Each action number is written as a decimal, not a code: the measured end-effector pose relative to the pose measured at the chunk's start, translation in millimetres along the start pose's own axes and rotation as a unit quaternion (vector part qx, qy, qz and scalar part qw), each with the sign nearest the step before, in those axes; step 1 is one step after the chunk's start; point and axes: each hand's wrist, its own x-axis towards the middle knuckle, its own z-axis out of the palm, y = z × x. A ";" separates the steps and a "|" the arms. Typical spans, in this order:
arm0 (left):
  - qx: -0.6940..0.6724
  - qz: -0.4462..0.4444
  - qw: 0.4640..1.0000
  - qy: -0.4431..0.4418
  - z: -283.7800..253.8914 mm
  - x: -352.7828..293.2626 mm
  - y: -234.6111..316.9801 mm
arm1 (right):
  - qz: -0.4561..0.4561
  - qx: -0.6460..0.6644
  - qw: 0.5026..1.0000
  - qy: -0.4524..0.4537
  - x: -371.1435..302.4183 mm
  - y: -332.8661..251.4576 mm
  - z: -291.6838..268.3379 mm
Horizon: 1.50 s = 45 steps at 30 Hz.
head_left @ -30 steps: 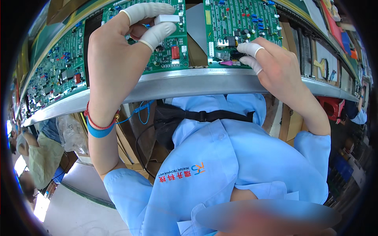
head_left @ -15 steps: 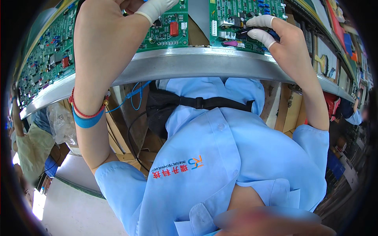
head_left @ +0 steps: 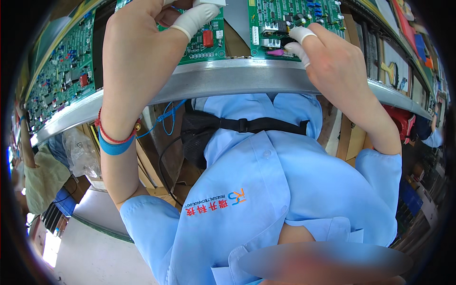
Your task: Assembling electronic components onto printed circuit boards (PCBs) on a conveyor line.
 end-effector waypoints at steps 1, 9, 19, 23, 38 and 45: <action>-0.016 -0.023 1.000 -0.009 -1.2 -1.0 3.9 | -0.010 -0.018 1.000 0.000 0.4 -0.7 -2.7; -0.043 0.127 0.991 -0.028 18.5 -2.4 -4.8 | 0.022 0.149 0.988 -0.024 2.1 36.4 -24.1; 0.217 0.313 0.913 -0.144 76.7 13.5 55.1 | 0.297 0.608 0.736 -0.013 -44.5 59.3 -46.5; 0.250 0.300 0.907 -0.160 82.3 14.5 54.4 | 0.347 0.624 0.700 -0.008 -55.0 65.1 -41.2; 0.335 0.370 0.864 -0.065 71.5 21.6 55.0 | 0.246 0.607 0.755 0.031 -73.7 81.0 -10.7; 0.337 0.277 0.893 0.112 24.4 154.2 -2.1 | 0.238 0.664 0.708 -0.006 -46.1 82.1 -25.4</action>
